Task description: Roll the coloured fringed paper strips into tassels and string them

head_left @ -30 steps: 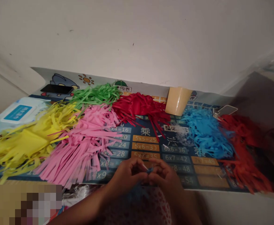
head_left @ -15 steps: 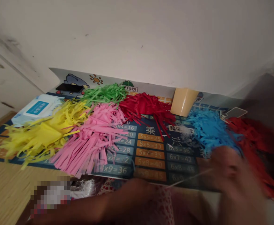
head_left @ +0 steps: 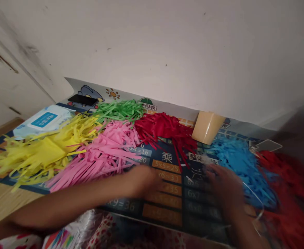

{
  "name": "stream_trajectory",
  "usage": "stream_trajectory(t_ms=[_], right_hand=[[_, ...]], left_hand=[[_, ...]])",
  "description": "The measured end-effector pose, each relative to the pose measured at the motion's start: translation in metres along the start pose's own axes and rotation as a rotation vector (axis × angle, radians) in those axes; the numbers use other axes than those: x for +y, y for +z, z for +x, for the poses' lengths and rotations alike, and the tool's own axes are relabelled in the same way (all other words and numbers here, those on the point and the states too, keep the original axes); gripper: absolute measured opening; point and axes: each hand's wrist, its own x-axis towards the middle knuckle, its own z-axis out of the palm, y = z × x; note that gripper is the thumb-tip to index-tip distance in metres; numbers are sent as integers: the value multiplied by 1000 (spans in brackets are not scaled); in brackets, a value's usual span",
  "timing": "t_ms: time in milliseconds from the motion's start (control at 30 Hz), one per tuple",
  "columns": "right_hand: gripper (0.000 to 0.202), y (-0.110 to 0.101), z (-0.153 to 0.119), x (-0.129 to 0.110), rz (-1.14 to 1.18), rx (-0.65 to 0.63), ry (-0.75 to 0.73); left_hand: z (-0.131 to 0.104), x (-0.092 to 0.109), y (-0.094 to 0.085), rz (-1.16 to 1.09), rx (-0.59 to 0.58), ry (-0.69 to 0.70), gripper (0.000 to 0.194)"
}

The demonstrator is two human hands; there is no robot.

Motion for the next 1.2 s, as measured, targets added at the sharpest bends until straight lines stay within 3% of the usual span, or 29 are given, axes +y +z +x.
stream_trajectory(t_ms=[100,133,200,267,367,500,800,1200], right_hand=[[38,53,55,-64,73,-266,-297],[38,69,78,-80,73,-290,-333],[37,98,122,-95,74,-328,-388],[31,117,156,-90,60,-361,-398],[27,129,182,-63,31,-417,-389],[28,130,189,-38,36,-483,-406],[31,138,193,-38,107,-505,-375],[32,141,195,-34,163,-527,-306]], left_hand=[[97,2,-51,380,-27,134,14],[122,0,-63,495,-38,165,14],[157,-9,-81,709,-56,200,12],[172,-19,-91,879,-80,214,11],[175,-31,-100,1024,-116,229,16],[175,-37,-106,1047,-158,257,14],[194,-55,-134,798,-255,242,12],[202,-60,-143,538,-247,100,21]])
